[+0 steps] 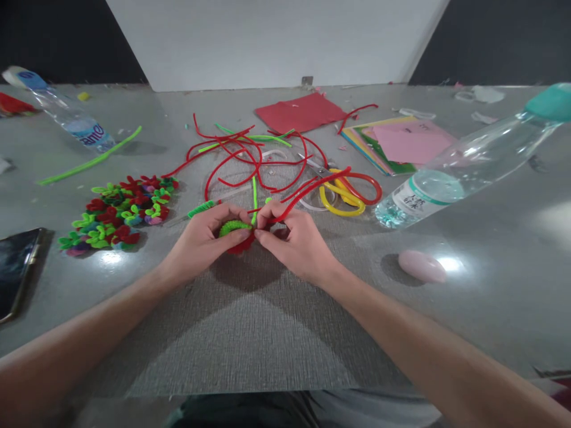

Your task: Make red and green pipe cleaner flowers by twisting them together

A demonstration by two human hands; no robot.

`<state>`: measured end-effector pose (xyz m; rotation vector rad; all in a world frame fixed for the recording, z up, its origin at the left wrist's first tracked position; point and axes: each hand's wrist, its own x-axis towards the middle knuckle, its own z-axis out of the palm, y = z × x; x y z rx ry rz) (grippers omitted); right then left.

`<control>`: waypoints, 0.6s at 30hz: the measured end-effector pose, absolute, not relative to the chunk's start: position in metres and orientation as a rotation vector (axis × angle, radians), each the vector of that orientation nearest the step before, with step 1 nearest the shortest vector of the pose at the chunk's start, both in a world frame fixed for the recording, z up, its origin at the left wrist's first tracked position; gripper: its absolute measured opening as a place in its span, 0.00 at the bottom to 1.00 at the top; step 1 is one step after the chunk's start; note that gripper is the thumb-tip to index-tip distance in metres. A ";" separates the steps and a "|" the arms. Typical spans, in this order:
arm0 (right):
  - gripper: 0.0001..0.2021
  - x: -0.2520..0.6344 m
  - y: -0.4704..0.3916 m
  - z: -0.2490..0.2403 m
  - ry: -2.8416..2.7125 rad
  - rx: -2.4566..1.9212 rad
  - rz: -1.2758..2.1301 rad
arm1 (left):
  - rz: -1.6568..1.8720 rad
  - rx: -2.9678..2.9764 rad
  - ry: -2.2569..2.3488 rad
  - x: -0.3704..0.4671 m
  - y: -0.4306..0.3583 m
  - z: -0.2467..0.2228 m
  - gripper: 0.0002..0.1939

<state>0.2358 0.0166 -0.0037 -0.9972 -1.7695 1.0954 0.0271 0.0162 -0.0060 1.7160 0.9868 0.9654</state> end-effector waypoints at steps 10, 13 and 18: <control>0.06 0.236 0.020 -0.008 -1.671 -1.008 1.251 | 0.969 1.869 1.087 0.027 0.014 -0.007 0.02; 0.07 0.237 0.022 -0.007 -1.655 -0.998 1.288 | 0.986 1.888 1.087 0.027 0.013 -0.005 0.03; 0.08 0.238 0.024 -0.007 -1.615 -0.918 1.386 | 0.997 1.914 1.084 0.026 0.012 -0.003 0.04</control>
